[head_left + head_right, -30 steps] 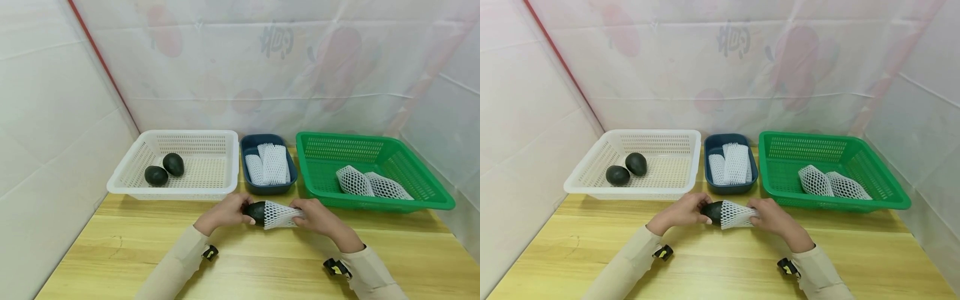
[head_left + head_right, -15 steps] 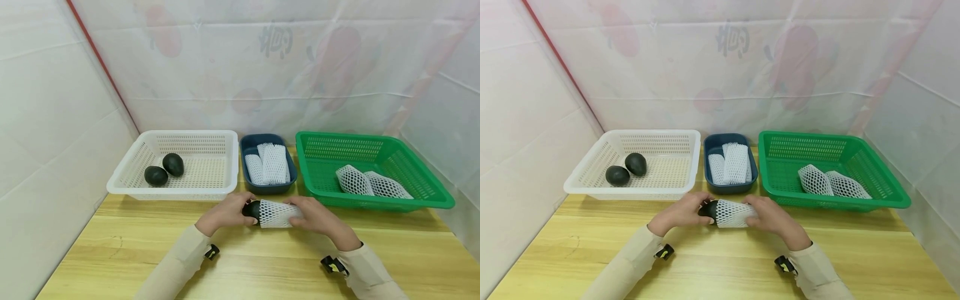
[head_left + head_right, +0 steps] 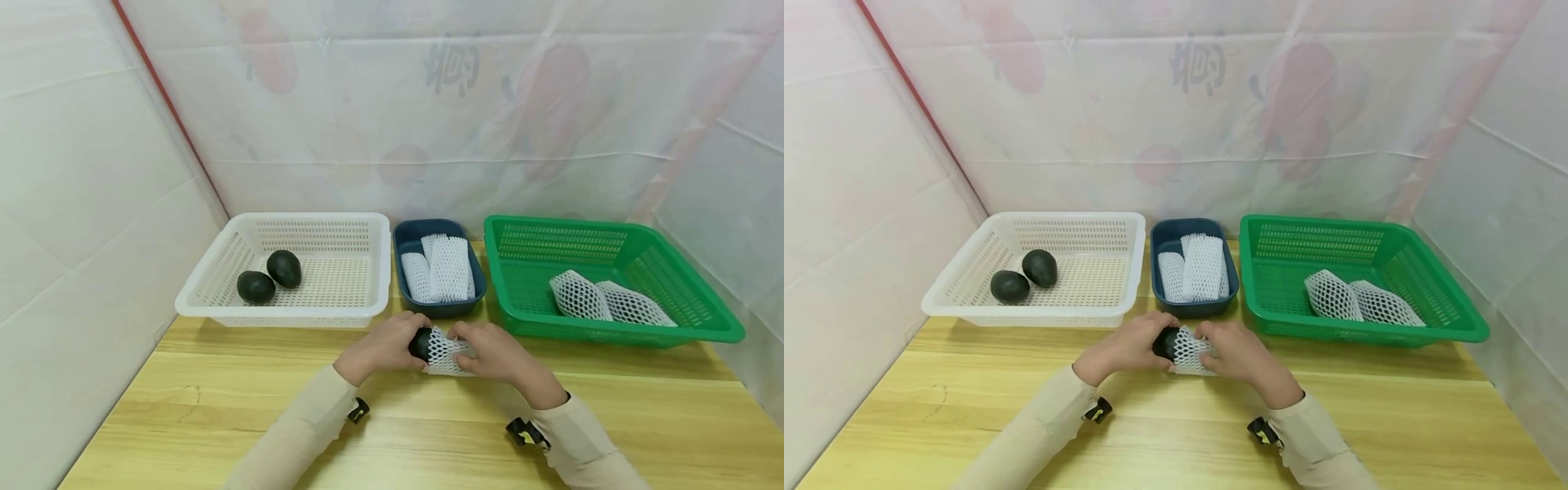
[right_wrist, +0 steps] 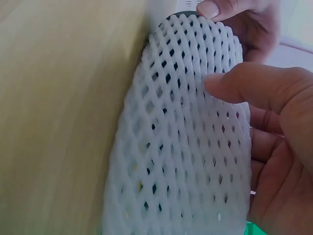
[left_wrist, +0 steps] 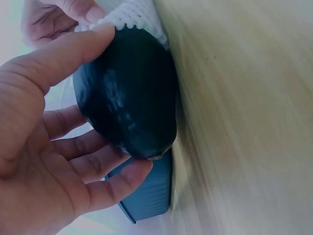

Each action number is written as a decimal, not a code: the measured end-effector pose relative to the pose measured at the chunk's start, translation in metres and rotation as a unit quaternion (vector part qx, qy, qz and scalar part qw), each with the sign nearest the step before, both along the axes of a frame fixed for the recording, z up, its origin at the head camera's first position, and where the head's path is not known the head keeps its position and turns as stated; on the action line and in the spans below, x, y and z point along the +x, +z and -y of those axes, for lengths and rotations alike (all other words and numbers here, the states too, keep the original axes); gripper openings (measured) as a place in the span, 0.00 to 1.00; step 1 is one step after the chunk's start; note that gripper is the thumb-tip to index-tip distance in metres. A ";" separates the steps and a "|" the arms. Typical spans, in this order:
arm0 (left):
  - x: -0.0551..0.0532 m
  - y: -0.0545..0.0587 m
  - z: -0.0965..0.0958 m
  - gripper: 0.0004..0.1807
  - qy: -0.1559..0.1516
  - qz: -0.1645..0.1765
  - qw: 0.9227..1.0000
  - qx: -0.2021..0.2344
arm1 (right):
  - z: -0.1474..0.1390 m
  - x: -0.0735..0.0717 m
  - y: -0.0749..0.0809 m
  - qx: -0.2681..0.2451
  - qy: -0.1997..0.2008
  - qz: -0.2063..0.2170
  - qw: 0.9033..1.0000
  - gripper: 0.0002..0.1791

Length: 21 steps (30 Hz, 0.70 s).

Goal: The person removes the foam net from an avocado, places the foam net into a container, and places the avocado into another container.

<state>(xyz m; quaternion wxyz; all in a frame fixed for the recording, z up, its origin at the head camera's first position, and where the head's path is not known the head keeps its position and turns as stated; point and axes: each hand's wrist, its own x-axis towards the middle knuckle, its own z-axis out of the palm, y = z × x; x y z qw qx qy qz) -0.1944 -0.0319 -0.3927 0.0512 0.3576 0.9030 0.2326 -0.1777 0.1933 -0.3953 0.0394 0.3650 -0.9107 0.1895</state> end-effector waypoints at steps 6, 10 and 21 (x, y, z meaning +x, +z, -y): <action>0.000 -0.001 -0.002 0.32 0.000 -0.005 1.000 -0.006 | 0.000 0.002 0.000 0.000 -0.006 0.004 1.000 0.14; 0.001 -0.001 -0.001 0.32 -0.003 -0.006 1.000 -0.003 | 0.000 0.003 0.001 0.000 -0.007 0.000 1.000 0.13; 0.010 0.002 0.017 0.33 0.005 -0.014 1.000 0.017 | -0.015 0.009 0.014 0.014 -0.031 -0.023 0.999 0.09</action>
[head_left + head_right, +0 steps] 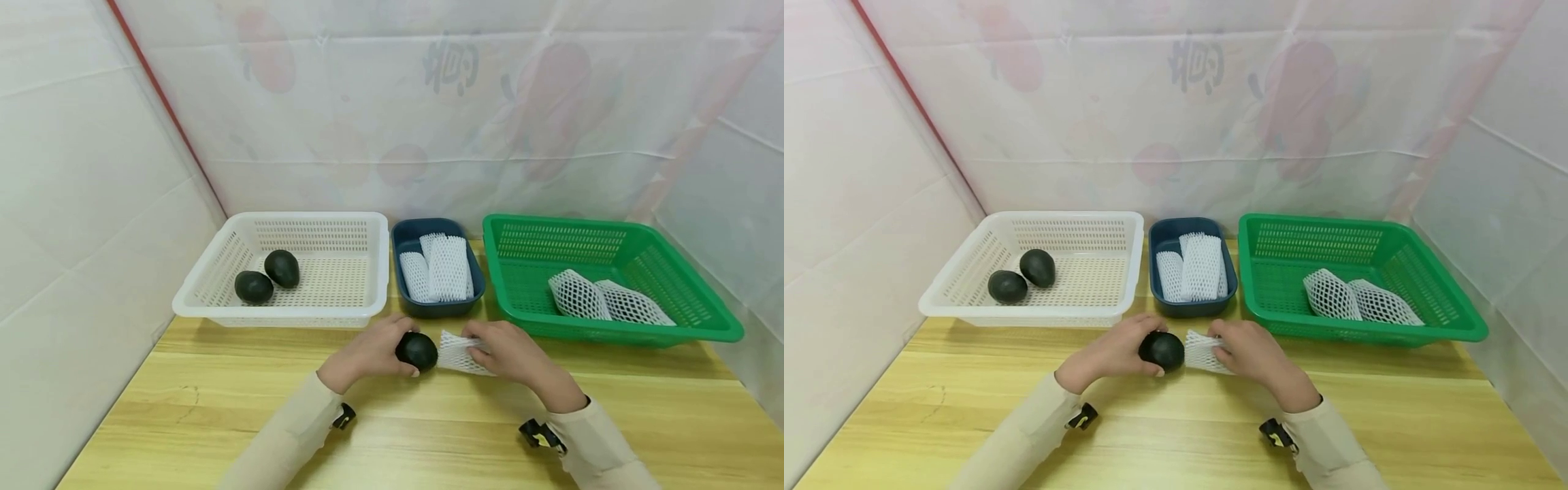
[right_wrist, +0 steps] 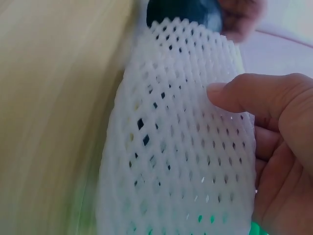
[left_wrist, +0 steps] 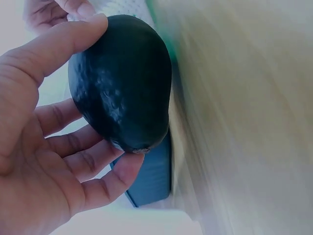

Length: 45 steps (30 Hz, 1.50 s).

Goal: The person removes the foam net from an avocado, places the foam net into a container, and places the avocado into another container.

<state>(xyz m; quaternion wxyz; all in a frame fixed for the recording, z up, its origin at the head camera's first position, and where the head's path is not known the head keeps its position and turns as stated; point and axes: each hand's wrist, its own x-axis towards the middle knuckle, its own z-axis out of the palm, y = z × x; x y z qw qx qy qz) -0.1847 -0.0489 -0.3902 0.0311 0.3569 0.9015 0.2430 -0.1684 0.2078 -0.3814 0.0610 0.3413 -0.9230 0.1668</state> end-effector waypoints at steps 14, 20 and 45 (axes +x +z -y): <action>0.004 0.000 0.010 0.32 0.011 -0.003 1.000 -0.001 | -0.012 -0.001 -0.003 -0.011 -0.021 0.006 1.000 0.09; 0.015 0.003 0.016 0.32 0.008 -0.025 1.000 0.016 | 0.001 0.002 0.003 -0.025 0.002 -0.041 0.999 0.08; 0.026 0.010 0.050 0.33 0.021 -0.084 0.995 0.039 | 0.018 -0.040 0.044 -0.127 -0.077 -0.024 0.989 0.18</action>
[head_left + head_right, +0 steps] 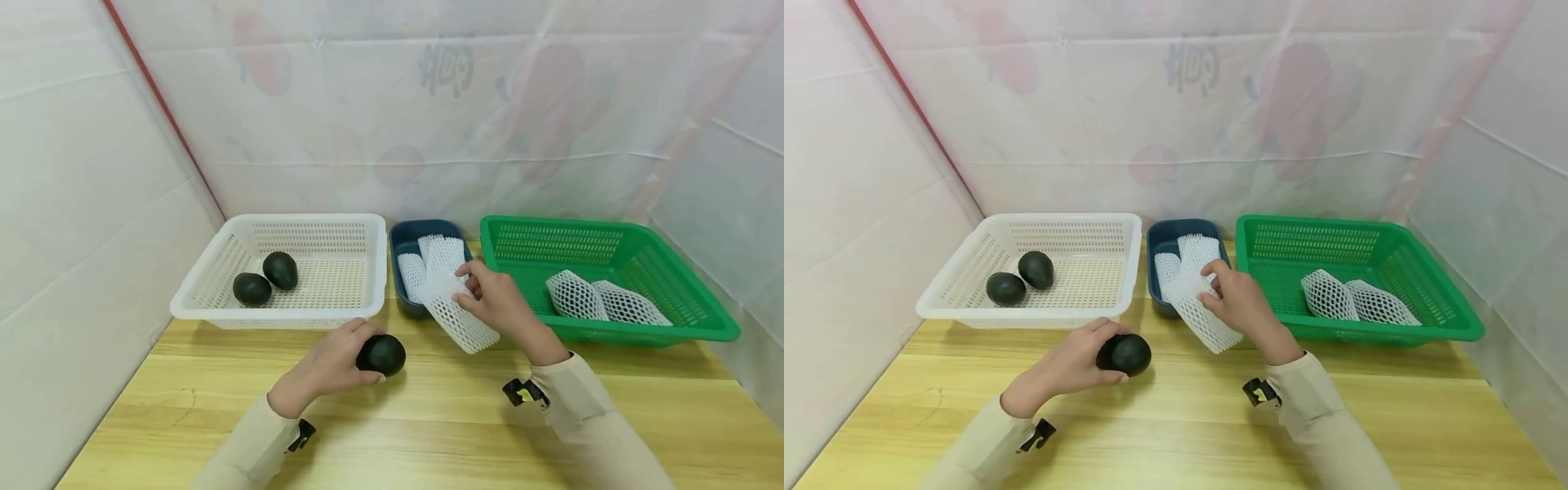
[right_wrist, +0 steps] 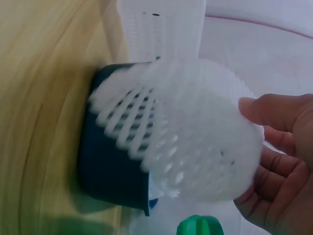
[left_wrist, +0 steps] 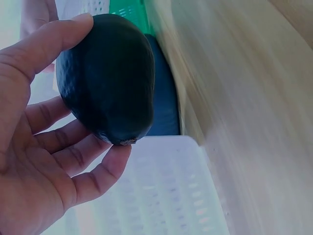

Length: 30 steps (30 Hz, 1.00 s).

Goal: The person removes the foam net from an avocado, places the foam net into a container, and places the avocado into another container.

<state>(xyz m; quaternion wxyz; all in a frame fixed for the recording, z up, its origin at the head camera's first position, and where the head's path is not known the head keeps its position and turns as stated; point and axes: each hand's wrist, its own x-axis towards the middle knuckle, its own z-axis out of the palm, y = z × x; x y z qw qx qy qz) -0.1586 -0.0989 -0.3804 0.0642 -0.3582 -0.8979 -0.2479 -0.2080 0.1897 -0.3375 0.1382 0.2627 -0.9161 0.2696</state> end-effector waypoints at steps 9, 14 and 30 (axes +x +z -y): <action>0.001 0.005 0.011 0.33 0.000 -0.002 1.000 -0.003 | 0.003 -0.019 -0.001 -0.051 -0.016 -0.005 0.999 0.06; 0.001 0.007 0.017 0.33 -0.006 -0.003 1.000 0.001 | 0.004 -0.028 -0.001 -0.116 -0.033 0.054 0.991 0.09; 0.005 0.015 0.031 0.34 0.003 -0.015 1.000 0.004 | 0.027 -0.062 -0.006 -0.146 -0.067 0.130 0.978 0.17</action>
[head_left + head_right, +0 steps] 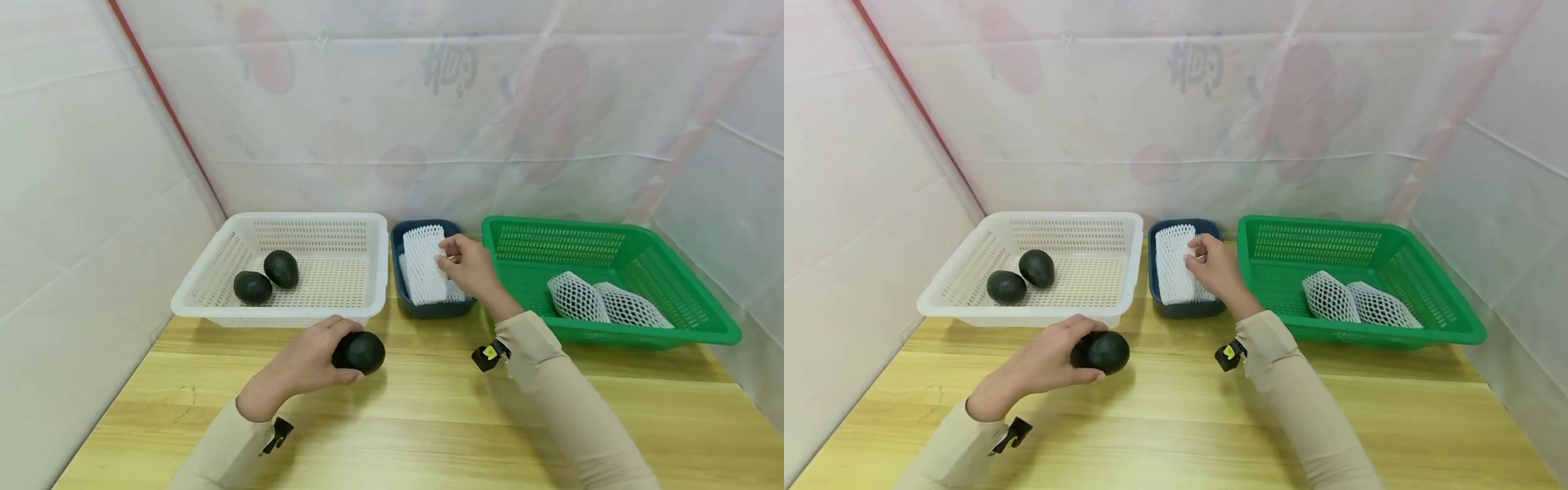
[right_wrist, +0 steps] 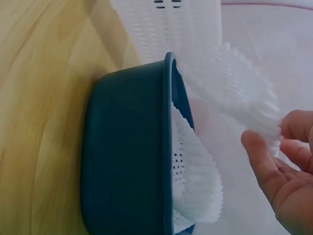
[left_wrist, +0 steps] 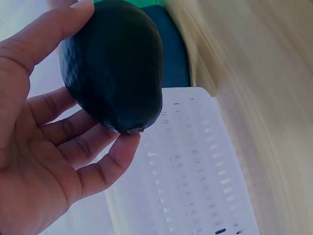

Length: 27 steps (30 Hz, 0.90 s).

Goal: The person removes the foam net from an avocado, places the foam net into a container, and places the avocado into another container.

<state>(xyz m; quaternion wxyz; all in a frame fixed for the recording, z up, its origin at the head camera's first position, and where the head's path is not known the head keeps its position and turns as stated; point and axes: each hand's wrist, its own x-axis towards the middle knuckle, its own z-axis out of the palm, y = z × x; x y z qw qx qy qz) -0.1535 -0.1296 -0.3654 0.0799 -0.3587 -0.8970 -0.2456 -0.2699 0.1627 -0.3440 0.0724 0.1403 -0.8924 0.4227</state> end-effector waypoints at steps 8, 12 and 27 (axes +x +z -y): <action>-0.001 0.002 0.004 0.33 0.003 -0.002 1.000 0.003 | 0.000 0.001 0.001 0.066 0.038 0.014 0.997 0.24; -0.002 0.003 0.005 0.33 0.005 -0.005 1.000 0.005 | 0.000 0.002 0.001 0.077 0.045 0.010 0.996 0.23; -0.007 0.020 0.009 0.32 0.008 -0.057 0.998 0.021 | 0.009 0.028 0.032 0.269 0.104 0.018 0.957 0.29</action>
